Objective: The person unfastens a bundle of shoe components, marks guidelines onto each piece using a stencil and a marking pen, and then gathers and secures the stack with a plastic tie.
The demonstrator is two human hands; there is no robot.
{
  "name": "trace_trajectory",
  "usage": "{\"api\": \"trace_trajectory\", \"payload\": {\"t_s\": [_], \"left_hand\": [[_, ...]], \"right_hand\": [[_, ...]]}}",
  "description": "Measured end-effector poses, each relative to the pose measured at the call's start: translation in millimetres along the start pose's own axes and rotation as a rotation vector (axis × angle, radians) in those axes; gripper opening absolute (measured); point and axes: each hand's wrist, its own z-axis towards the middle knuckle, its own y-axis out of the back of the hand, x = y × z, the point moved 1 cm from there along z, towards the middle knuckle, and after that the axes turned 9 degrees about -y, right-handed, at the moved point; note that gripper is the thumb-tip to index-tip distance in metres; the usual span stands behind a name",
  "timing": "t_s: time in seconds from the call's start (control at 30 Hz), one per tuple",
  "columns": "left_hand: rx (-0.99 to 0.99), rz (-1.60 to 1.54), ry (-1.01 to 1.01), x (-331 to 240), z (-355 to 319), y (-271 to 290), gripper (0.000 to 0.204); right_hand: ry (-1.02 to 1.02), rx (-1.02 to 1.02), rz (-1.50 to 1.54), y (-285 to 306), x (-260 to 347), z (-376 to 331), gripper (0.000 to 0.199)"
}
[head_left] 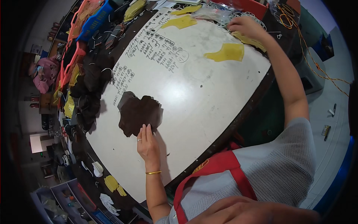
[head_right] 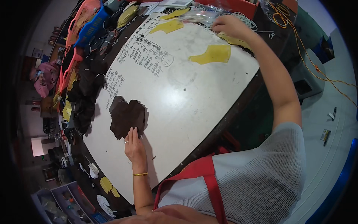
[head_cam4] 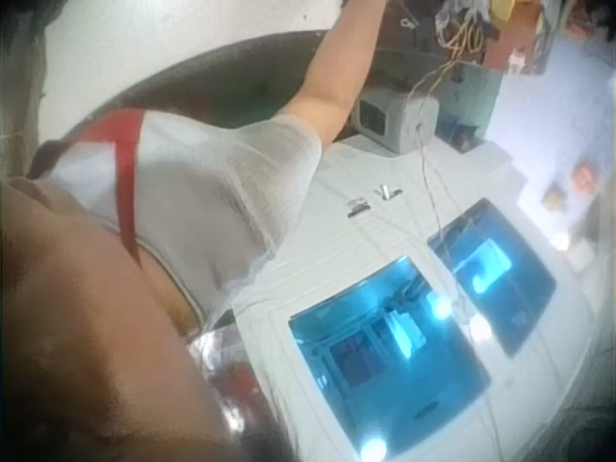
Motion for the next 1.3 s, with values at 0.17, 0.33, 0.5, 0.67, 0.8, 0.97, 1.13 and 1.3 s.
{"api": "trace_trajectory", "payload": {"t_s": [0.17, 0.33, 0.5, 0.67, 0.8, 0.97, 1.13, 1.3], "left_hand": [[-0.044, 0.004, 0.022, 2, 3, 6, 0.031], [-0.138, -0.189, 0.038, 11, 0, 8, 0.025], [-0.133, -0.364, -0.054, -12, -10, 34, 0.027], [0.063, -0.531, -0.130, -42, -9, 57, 0.026], [-0.043, -0.525, -0.221, -44, 6, 45, 0.026], [-0.108, -0.685, -0.613, -99, 85, 28, 0.027], [-0.157, -0.624, -0.857, -186, 164, -19, 0.043], [-0.042, -0.662, -0.621, -189, 175, -27, 0.043]], "right_hand": [[0.225, 0.081, -0.146, -87, 83, 109, 0.030], [0.059, 0.217, -0.647, -113, 127, 187, 0.068], [0.225, 0.437, -0.846, -120, 166, 170, 0.063], [0.267, 0.730, -0.174, -45, 194, 84, 0.040], [-0.006, 0.713, -0.573, -14, 112, 32, 0.046], [0.177, 0.374, -0.723, -24, 31, -19, 0.048], [0.062, 0.433, -0.708, -34, 53, -23, 0.046], [0.160, 0.574, -0.205, -26, 68, 12, 0.040]]}}
